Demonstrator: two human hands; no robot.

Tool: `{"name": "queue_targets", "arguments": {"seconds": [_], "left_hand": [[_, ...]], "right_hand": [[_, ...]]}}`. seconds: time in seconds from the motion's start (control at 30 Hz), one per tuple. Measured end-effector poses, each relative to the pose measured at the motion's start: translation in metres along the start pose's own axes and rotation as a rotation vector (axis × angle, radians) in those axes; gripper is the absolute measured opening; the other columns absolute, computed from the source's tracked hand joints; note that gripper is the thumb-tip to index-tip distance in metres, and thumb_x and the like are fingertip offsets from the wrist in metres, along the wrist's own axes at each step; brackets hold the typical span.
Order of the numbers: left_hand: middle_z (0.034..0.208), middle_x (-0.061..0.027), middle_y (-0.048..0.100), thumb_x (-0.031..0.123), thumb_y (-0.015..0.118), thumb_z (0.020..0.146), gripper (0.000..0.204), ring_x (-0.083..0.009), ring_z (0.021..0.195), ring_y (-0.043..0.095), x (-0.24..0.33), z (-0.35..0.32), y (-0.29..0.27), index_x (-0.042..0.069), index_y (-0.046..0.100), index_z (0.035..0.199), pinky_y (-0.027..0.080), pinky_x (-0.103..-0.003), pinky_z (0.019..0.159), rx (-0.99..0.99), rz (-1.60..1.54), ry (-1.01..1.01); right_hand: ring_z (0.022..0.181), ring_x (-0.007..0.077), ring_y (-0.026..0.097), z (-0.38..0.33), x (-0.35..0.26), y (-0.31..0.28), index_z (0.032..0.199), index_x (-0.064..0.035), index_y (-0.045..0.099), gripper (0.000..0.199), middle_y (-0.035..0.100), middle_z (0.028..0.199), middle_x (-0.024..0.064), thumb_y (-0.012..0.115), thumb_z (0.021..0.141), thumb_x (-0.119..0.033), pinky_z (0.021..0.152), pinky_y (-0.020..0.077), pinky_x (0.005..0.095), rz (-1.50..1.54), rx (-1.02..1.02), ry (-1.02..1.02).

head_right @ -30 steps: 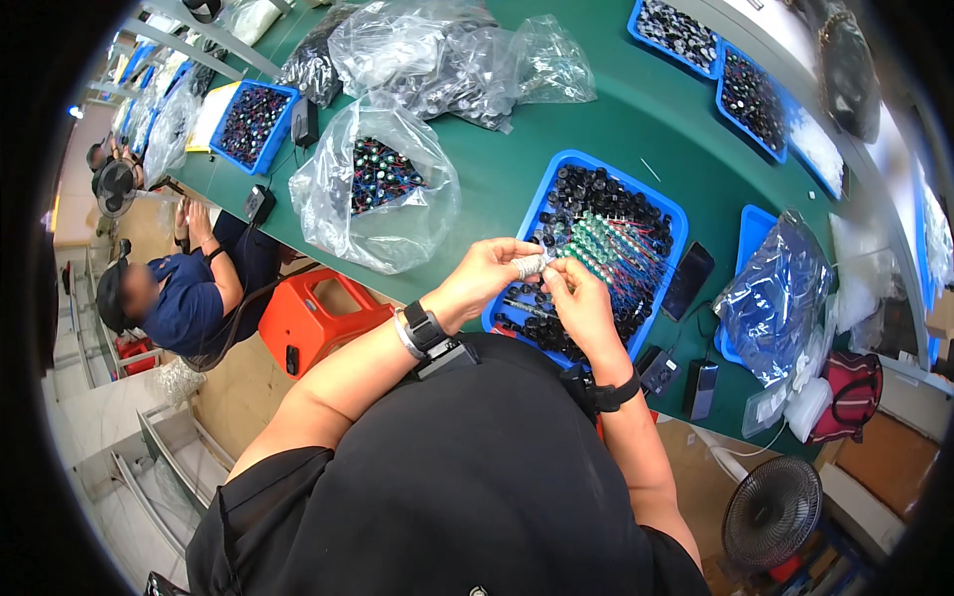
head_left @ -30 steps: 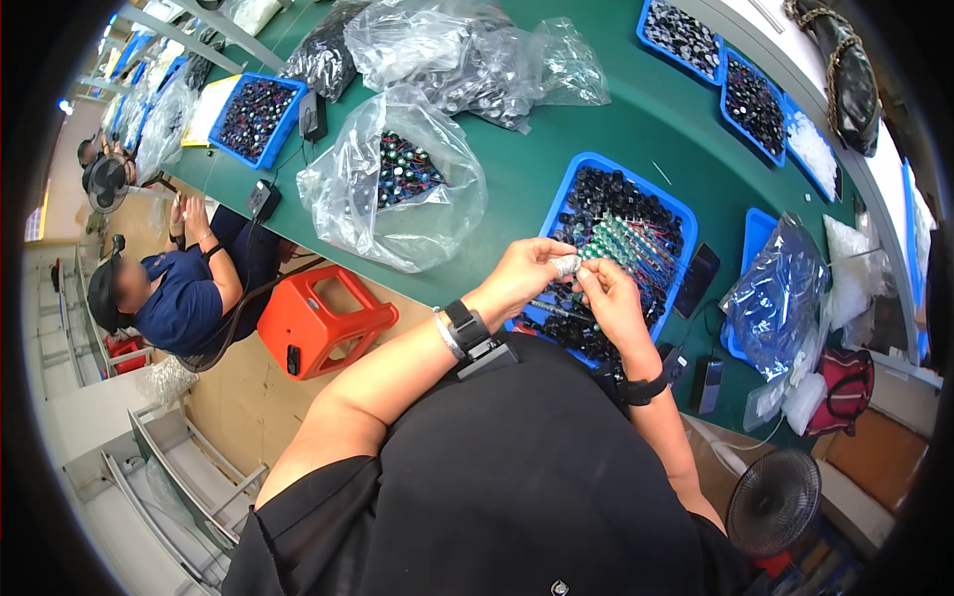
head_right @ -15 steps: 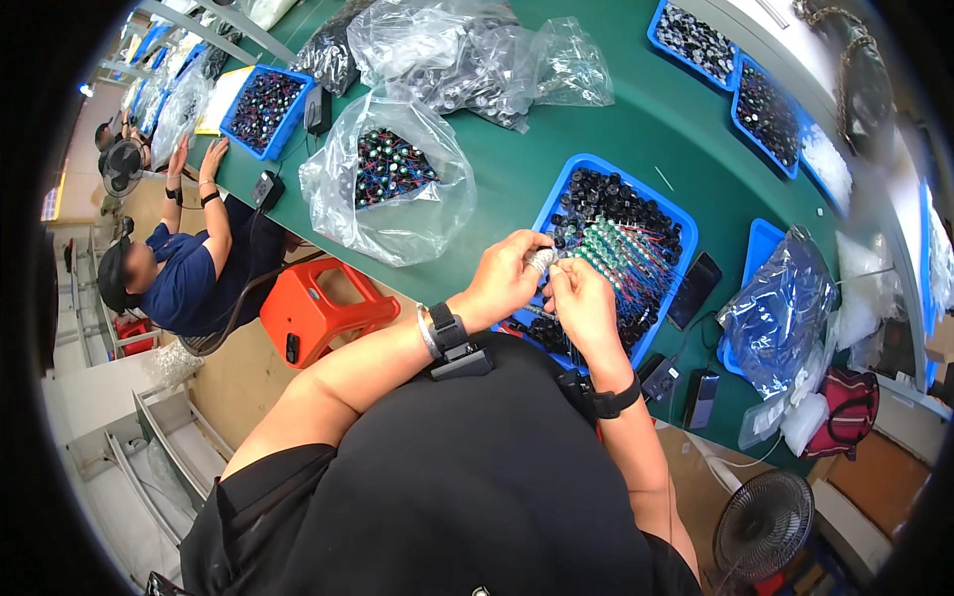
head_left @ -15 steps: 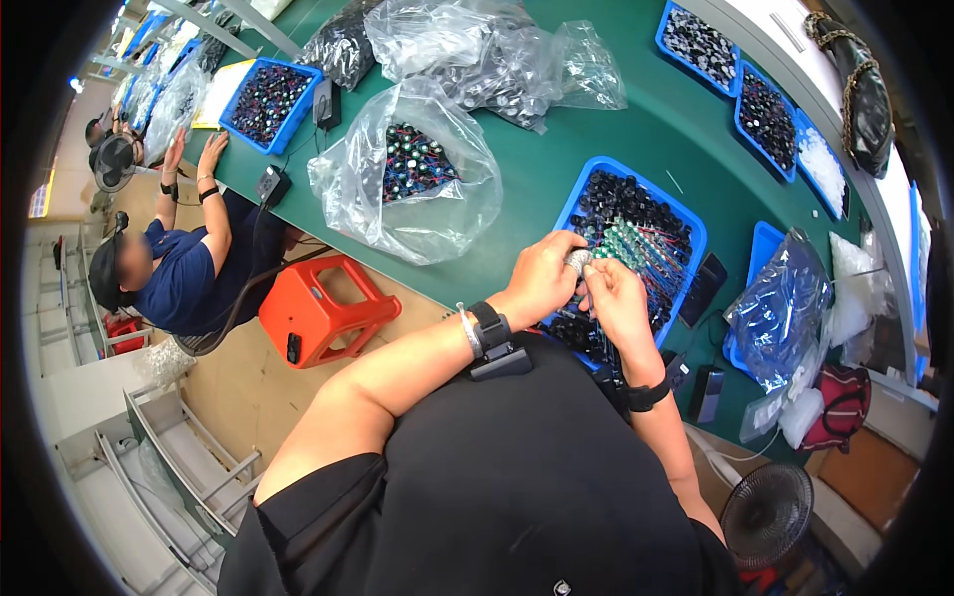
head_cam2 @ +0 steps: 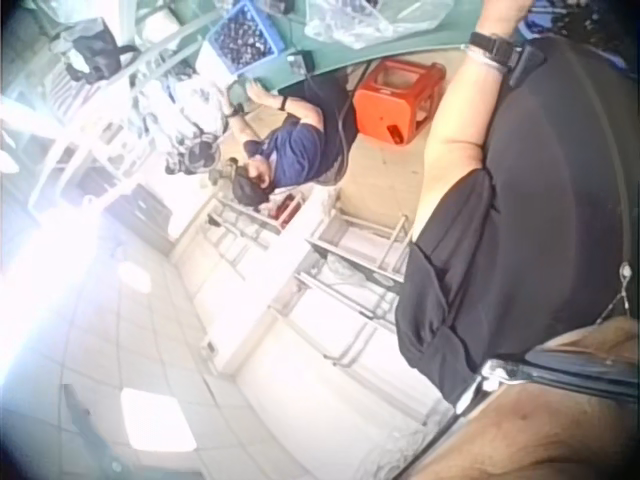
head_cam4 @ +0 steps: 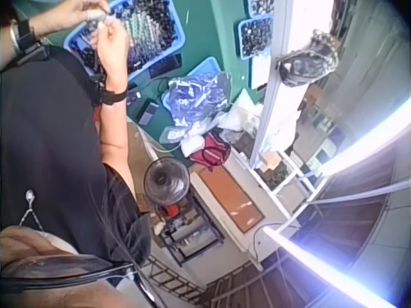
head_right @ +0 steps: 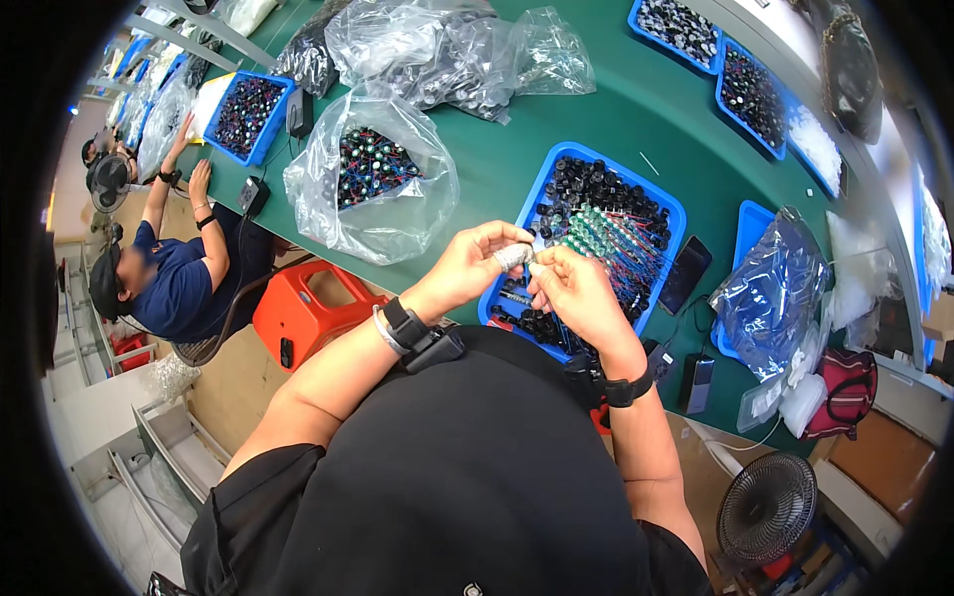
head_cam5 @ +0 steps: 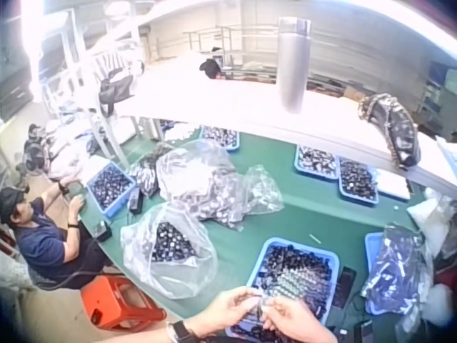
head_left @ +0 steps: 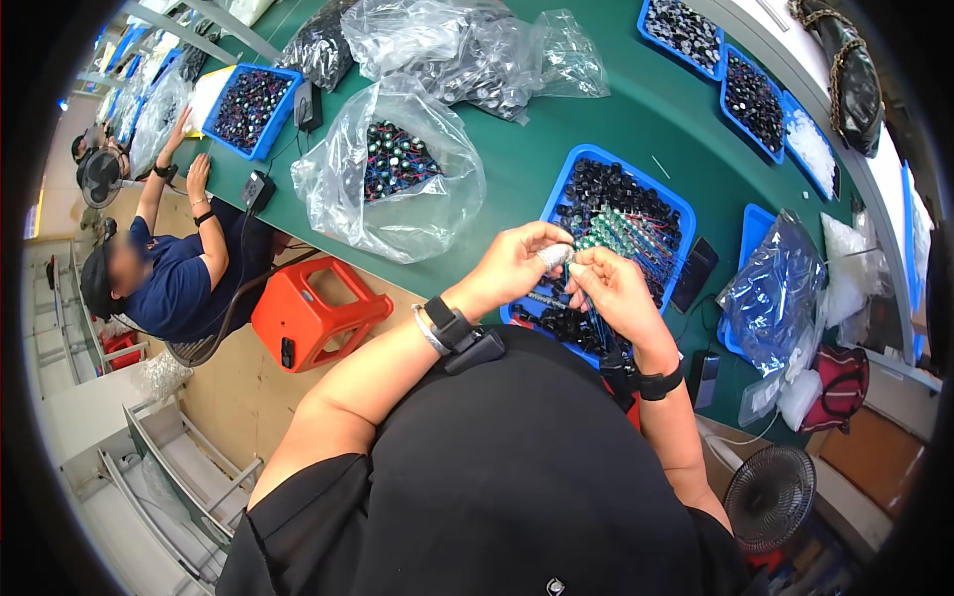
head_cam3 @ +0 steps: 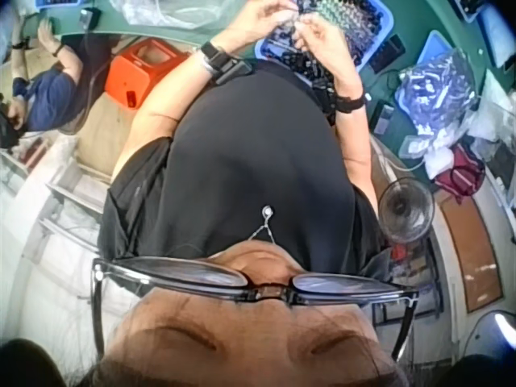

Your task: The person sits at a green workbench and repeatedly picks up small cylindrical electronic components from a blue tray. They use a tool to manipulate the components, likely inserting or adjusting them, before placing them back into the tray. The process is repetitive and involves handling multiple small items one by one.

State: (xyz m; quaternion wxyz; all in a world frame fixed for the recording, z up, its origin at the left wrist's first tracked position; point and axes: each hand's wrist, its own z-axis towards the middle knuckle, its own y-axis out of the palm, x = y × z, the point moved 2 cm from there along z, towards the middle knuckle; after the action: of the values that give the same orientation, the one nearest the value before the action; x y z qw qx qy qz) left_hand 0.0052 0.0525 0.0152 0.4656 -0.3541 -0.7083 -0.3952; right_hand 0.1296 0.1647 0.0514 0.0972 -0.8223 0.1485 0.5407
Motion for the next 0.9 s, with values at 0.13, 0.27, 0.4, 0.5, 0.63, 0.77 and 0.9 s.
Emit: {"name": "queue_targets", "arguments": {"seconds": [0.13, 0.27, 0.4, 0.5, 0.63, 0.77, 0.9], "left_hand": [[0.099, -0.0087, 0.065, 0.007, 0.055, 0.091, 0.026, -0.0128, 0.087, 0.062, 0.008, 0.0, 0.009, -0.003, 0.056, 0.114, 0.052, -0.027, 0.081, 0.079, 0.12, 0.029], [0.099, -0.0093, 0.065, 0.007, 0.055, 0.091, 0.025, -0.0129, 0.087, 0.062, 0.008, 0.001, 0.007, -0.005, 0.056, 0.114, 0.051, -0.027, 0.08, 0.007, 0.116, -0.072], [0.097, -0.0106, 0.065, 0.005, 0.057, 0.088, 0.025, -0.0169, 0.086, 0.064, 0.006, -0.001, 0.007, -0.005, 0.056, 0.111, 0.052, -0.029, 0.078, -0.013, 0.26, -0.045], [0.094, -0.0152, 0.064, 0.002, 0.061, 0.079, 0.029, -0.0267, 0.084, 0.065, 0.009, -0.004, 0.011, -0.005, 0.056, 0.107, 0.052, -0.033, 0.075, 0.029, 0.679, 0.208], [0.092, -0.0225, 0.061, -0.001, 0.062, 0.067, 0.036, -0.0395, 0.084, 0.06, 0.021, -0.013, 0.022, -0.004, 0.056, 0.102, 0.051, -0.039, 0.074, 0.093, 1.006, 0.424], [0.091, -0.01, 0.064, 0.005, 0.057, 0.086, 0.021, -0.0159, 0.073, 0.062, 0.004, -0.005, 0.014, -0.004, 0.055, 0.105, 0.051, -0.028, 0.068, 0.086, 0.349, -0.052], [0.089, -0.0092, 0.064, 0.006, 0.055, 0.088, 0.018, -0.0159, 0.074, 0.062, 0.002, -0.003, 0.004, -0.003, 0.057, 0.104, 0.051, -0.028, 0.069, -0.067, 0.126, -0.166]], "right_hand": [[0.06, 0.0085, 0.055, 0.005, 0.007, -0.003, 0.099, 0.0025, 0.058, 0.018, 0.06, 0.074, 0.0044, 0.054, 0.093, -0.014, 0.054, 0.0451, 0.0222, 0.01, 0.032, 0.037], [0.059, 0.0074, 0.053, 0.005, 0.008, -0.006, 0.101, 0.0025, 0.059, 0.021, 0.06, 0.073, 0.0034, 0.054, 0.092, -0.016, 0.054, 0.0444, 0.0219, -0.131, 0.049, 0.015], [0.058, 0.007, 0.053, 0.002, 0.007, -0.008, 0.099, 0.0027, 0.06, 0.02, 0.06, 0.071, 0.0029, 0.055, 0.091, -0.015, 0.053, 0.0444, 0.0219, -0.189, 0.033, 0.025], [0.056, 0.0079, 0.055, 0.001, 0.004, -0.003, 0.095, 0.0037, 0.06, 0.019, 0.06, 0.069, 0.0042, 0.054, 0.092, -0.014, 0.051, 0.0454, 0.0225, -0.155, 0.032, 0.069], [0.052, 0.0093, 0.055, 0.001, 0.007, 0.01, 0.094, 0.0031, 0.058, 0.018, 0.059, 0.068, 0.0052, 0.052, 0.092, -0.014, 0.046, 0.0447, 0.0227, -0.133, 0.113, 0.131], [0.052, 0.009, 0.055, -0.002, 0.004, 0.007, 0.091, 0.0035, 0.057, 0.016, 0.059, 0.066, 0.0047, 0.051, 0.092, -0.011, 0.047, 0.0456, 0.0246, -0.112, 0.073, 0.049], [0.052, 0.0094, 0.054, -0.003, 0.004, -0.005, 0.092, 0.0017, 0.056, 0.015, 0.058, 0.066, 0.0038, 0.049, 0.093, -0.011, 0.049, 0.0445, 0.0257, -0.238, -0.09, -0.032]]}}
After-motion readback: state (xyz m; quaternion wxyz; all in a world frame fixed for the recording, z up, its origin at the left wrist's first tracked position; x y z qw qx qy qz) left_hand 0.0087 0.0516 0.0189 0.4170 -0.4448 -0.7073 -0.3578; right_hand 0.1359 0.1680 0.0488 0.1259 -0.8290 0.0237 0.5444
